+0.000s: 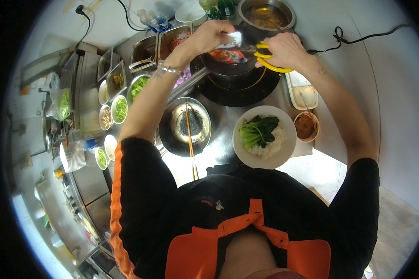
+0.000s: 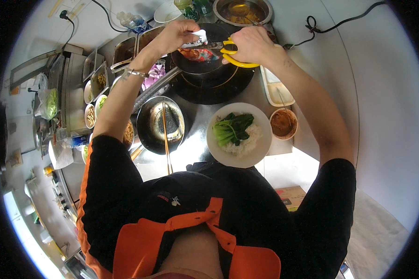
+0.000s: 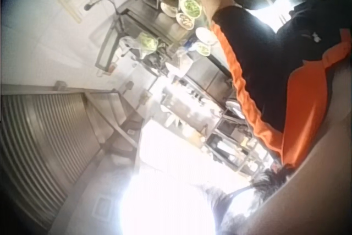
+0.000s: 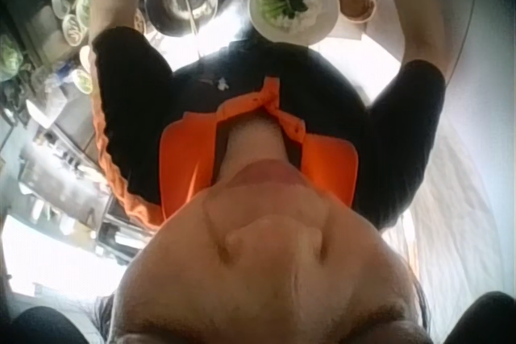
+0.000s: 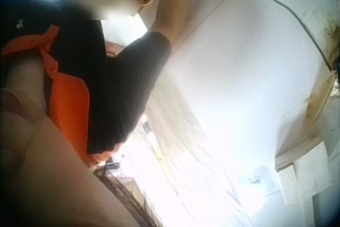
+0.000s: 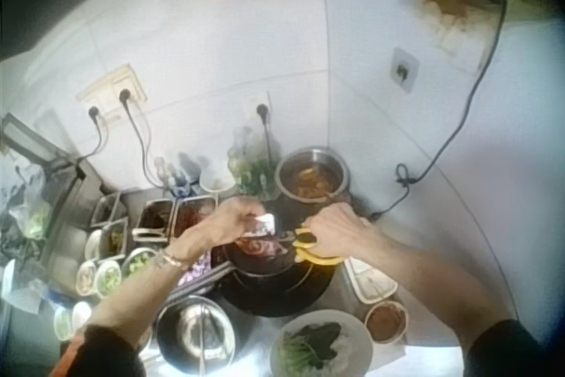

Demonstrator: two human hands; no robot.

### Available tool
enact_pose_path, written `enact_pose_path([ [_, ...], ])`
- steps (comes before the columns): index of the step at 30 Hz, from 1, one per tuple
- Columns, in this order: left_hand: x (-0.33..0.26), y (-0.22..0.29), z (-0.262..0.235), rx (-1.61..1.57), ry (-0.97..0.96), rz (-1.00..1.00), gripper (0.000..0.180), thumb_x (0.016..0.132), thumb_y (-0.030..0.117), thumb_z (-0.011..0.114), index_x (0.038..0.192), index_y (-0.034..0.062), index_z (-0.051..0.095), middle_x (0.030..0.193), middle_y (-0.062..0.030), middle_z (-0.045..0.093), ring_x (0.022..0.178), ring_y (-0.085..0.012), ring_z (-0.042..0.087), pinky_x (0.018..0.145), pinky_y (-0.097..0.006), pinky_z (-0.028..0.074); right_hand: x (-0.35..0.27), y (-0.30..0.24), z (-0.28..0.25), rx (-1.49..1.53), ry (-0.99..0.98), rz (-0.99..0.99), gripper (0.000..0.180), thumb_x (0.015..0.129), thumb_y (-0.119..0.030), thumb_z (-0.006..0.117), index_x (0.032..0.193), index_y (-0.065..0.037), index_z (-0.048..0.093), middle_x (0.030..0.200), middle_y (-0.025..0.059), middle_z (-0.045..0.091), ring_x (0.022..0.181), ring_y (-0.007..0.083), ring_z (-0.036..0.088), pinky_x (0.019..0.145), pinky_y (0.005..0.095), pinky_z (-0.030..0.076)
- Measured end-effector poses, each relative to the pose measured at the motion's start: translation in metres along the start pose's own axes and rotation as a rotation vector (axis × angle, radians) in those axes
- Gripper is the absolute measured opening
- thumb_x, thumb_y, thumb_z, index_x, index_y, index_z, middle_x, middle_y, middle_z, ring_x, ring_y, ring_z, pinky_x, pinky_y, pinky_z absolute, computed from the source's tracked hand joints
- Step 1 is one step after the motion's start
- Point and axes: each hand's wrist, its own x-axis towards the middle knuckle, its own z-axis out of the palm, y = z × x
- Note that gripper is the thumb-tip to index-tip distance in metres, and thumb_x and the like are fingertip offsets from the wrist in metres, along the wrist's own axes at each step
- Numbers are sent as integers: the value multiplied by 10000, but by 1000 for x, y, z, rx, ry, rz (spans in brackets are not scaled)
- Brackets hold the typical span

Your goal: The person assembles a rice bowl in a commercial kitchen. They retrieve a plate, scoop rice from a cooker, add blanched greens, cut a sauce packet over the rice, and place a fried egg on top using a spatula.

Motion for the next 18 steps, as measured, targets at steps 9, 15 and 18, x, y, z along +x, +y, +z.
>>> enact_pose_path([
  [9, -40, 13, 18, -218, 159, 31, 85, 875, 36, 645, 933, -24, 630, 822, -11, 547, 752, -84, 546, 667, -239, 468, -3, -33, 19, 15, 249, -2, 730, 631, -661, 724, 935, 1, 670, 773, 159, 680, 744, 319, 676, 655, 398, 530],
  [15, -64, 14, 17, -373, 263, -125, 104, 861, 24, 650, 949, -31, 634, 865, -33, 590, 784, -112, 583, 704, -247, 480, 2, -47, 19, 18, 83, 7, 589, 676, -626, 711, 700, -38, 712, 657, 155, 662, 676, 316, 677, 615, 395, 521],
  [18, -79, 13, 17, -614, 322, -223, 80, 875, 33, 647, 943, -8, 650, 866, -5, 625, 779, -87, 584, 710, -232, 475, 0, -50, 19, 24, 33, 43, 612, 666, -642, 712, 738, -34, 713, 690, 163, 671, 703, 314, 682, 629, 395, 524],
])
